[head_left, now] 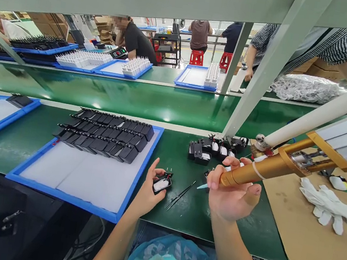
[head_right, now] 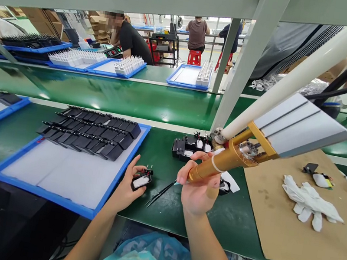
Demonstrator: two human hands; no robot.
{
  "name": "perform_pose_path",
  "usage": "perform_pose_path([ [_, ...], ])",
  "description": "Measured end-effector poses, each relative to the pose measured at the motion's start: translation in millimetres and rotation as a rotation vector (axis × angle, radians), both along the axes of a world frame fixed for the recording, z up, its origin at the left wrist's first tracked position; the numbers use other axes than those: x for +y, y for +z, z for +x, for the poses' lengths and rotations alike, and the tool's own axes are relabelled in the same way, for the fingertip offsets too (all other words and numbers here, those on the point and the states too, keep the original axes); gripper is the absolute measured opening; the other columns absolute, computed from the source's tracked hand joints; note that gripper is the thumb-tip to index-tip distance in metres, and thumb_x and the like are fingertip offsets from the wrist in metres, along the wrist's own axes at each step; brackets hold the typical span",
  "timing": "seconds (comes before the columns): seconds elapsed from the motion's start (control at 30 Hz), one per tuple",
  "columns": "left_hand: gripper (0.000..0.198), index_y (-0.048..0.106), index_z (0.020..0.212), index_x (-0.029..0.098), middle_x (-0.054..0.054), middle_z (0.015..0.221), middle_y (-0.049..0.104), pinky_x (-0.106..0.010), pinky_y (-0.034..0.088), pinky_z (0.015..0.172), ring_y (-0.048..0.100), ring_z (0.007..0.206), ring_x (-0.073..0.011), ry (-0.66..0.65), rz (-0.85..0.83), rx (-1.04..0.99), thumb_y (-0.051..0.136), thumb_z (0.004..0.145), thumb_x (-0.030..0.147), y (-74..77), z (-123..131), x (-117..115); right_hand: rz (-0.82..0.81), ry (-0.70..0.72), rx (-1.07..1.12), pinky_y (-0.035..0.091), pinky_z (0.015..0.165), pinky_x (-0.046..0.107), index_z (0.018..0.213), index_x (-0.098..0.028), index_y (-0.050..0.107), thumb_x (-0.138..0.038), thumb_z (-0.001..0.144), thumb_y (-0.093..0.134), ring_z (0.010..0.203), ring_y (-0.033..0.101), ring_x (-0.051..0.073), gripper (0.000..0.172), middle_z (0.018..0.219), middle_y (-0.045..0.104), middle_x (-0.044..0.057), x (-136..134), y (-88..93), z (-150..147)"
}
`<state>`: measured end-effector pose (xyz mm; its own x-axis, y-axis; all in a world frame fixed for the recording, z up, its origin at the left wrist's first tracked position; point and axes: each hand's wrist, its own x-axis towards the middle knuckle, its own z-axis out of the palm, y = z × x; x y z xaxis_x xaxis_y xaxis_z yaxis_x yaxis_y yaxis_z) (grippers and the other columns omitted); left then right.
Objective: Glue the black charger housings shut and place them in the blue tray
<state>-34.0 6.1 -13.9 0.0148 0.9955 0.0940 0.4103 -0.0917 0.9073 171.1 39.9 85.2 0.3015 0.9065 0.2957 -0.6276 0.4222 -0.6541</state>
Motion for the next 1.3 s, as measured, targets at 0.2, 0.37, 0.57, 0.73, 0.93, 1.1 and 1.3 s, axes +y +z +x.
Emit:
perform_pose_path([
  [0.2, 0.056, 0.049, 0.129, 0.023, -0.005, 0.111, 0.059, -0.037, 0.049, 0.092, 0.062, 0.104, -0.0216, 0.071, -0.053, 0.053, 0.07, 0.077, 0.031, -9.1, -6.8, -2.3, 0.014, 0.022, 0.001, 0.042, 0.034, 0.025, 0.106, -0.031, 0.058, -0.059, 0.08, 0.054, 0.038, 0.05, 0.006, 0.038, 0.092, 0.058, -0.002, -0.8, 0.9, -1.5],
  [0.37, 0.033, 0.056, 0.112, 0.02, -0.008, 0.111, 0.067, -0.037, 0.052, 0.089, 0.065, 0.103, -0.0235, 0.09, 0.049, 0.213, 0.065, 0.084, 0.033, -3.7, 0.2, -4.8, 0.029, 0.072, 0.01, 0.041, 0.031, 0.024, 0.109, -0.029, 0.058, -0.064, 0.078, 0.055, 0.036, 0.049, 0.006, 0.047, 0.089, 0.06, -0.002, -2.2, 5.8, -10.1],
  [0.57, 0.036, 0.049, 0.117, 0.023, -0.007, 0.11, 0.071, -0.033, 0.055, 0.075, 0.071, 0.092, -0.0234, 0.036, 0.114, 0.332, 0.063, 0.086, 0.034, 10.7, 18.1, -11.5, 0.047, 0.108, 0.019, 0.04, 0.03, 0.022, 0.107, -0.029, 0.057, -0.067, 0.078, 0.053, 0.035, 0.048, 0.005, 0.048, 0.088, 0.062, -0.002, -2.9, 10.5, -28.1],
  [0.73, 0.033, 0.053, 0.107, 0.022, -0.004, 0.094, 0.071, -0.029, 0.054, 0.07, 0.07, 0.081, -0.0195, 0.019, 0.222, 0.31, 0.067, 0.08, 0.032, 29.9, 27.5, -15.6, 0.051, 0.114, 0.014, 0.041, 0.03, 0.021, 0.105, -0.029, 0.054, -0.067, 0.078, 0.052, 0.034, 0.049, 0.006, 0.047, 0.087, 0.063, -0.002, -1.8, 12.2, -34.6],
  [0.93, 0.033, 0.056, 0.104, 0.02, -0.004, 0.093, 0.07, -0.027, 0.053, 0.068, 0.068, 0.077, -0.0173, 0.019, 0.281, 0.291, 0.069, 0.076, 0.029, 42.3, 33.1, -15.7, 0.037, 0.08, -0.019, 0.041, 0.029, 0.022, 0.101, -0.027, 0.052, -0.068, 0.08, 0.047, 0.034, 0.049, 0.006, 0.046, 0.088, 0.064, -0.001, -2.2, 12.2, -32.9],
  [1.1, 0.032, 0.057, 0.103, 0.02, -0.003, 0.089, 0.071, -0.027, 0.053, 0.066, 0.068, 0.075, -0.0172, 0.015, 0.248, 0.284, 0.069, 0.074, 0.029, 48.5, 34.9, -14.3, 0.061, 0.075, -0.037, 0.039, 0.029, 0.022, 0.09, -0.025, 0.051, -0.066, 0.082, 0.046, 0.033, 0.05, 0.006, 0.042, 0.09, 0.065, -0.002, -1.4, 10.7, -31.3],
  [1.3, 0.031, 0.057, 0.102, 0.021, -0.002, 0.088, 0.071, -0.026, 0.052, 0.065, 0.067, 0.072, -0.0167, 0.026, 0.219, 0.285, 0.068, 0.074, 0.03, 47.9, 34.6, -13.3, 0.035, 0.073, -0.045, 0.04, 0.028, 0.023, 0.106, -0.028, 0.049, -0.069, 0.08, 0.046, 0.034, 0.049, 0.006, 0.049, 0.092, 0.065, -0.001, -0.7, 11.6, -31.4],
])
